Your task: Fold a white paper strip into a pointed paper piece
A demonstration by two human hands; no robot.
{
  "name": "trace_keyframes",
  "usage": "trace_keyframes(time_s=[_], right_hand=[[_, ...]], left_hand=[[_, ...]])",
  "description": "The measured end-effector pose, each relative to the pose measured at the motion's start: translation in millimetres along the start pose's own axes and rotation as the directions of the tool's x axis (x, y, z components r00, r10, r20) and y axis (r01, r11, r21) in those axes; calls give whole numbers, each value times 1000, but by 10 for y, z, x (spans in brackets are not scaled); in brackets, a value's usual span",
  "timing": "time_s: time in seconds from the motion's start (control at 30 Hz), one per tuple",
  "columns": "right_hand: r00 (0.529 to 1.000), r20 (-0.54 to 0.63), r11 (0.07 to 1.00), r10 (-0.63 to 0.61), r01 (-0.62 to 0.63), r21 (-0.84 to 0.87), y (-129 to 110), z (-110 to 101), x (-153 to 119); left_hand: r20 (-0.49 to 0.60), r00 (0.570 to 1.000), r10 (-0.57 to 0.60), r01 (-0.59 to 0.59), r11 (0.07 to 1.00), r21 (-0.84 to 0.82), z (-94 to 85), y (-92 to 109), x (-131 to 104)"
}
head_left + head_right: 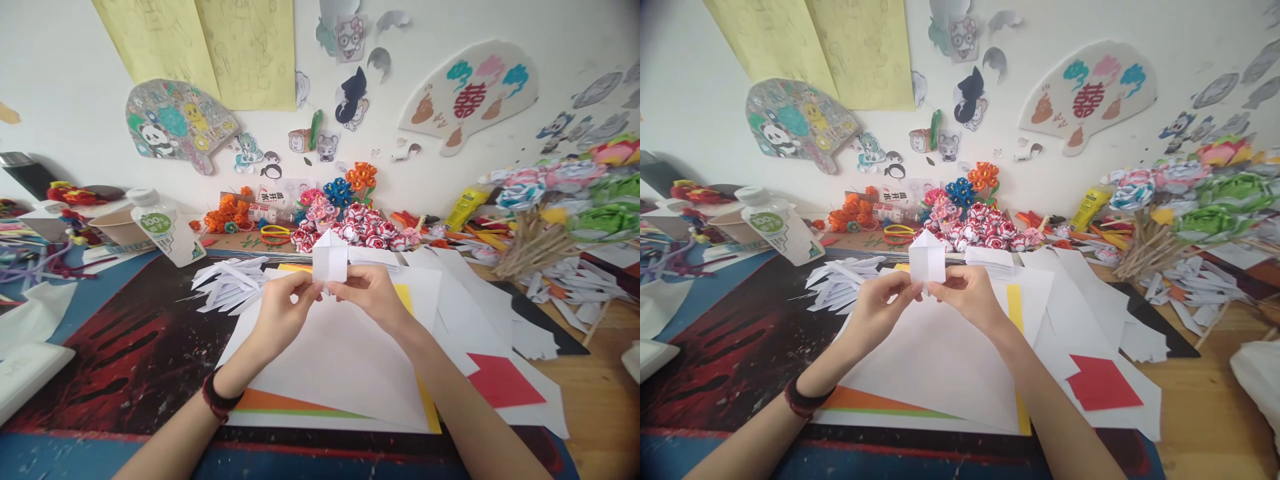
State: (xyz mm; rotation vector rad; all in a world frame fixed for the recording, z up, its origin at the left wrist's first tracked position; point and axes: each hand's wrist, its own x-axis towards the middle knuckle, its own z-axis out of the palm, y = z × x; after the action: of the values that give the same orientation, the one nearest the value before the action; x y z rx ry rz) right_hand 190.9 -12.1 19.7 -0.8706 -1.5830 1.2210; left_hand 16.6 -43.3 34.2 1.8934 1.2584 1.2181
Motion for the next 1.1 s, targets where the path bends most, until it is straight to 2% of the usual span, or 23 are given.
trace_keyframes(time_s=[0.13,0.37,0.5,0.67,0.83,0.97,1.1], right_hand=[[1000,-20,1000,-20,19,-6,-4,5,-8],[999,-40,997,-20,23,68,-34,17,-16],[998,-59,996,-22,27,87,-29,37,-17],[996,-91,993,-22,33,114,-14,51,-16],[994,-105,992,-24,36,117,-30,52,-20],[994,-99,987,-38,52,151,-44,68,-32],[992,-124,983,-29,51,176,-37,74,-29]], left_hand=[[17,999,-36,36,999,-20,7,12,10],[94,990,-102,115,982,-152,20,-4,5],[86,993,-77,94,973,-211,37,-19,-7],[58,996,-70,81,975,-205,61,-17,-9],[104,992,-72,95,969,-227,66,-1,-13],[82,996,-38,55,974,-218,60,3,-26],[91,995,-45,68,962,-266,64,-16,-21]])
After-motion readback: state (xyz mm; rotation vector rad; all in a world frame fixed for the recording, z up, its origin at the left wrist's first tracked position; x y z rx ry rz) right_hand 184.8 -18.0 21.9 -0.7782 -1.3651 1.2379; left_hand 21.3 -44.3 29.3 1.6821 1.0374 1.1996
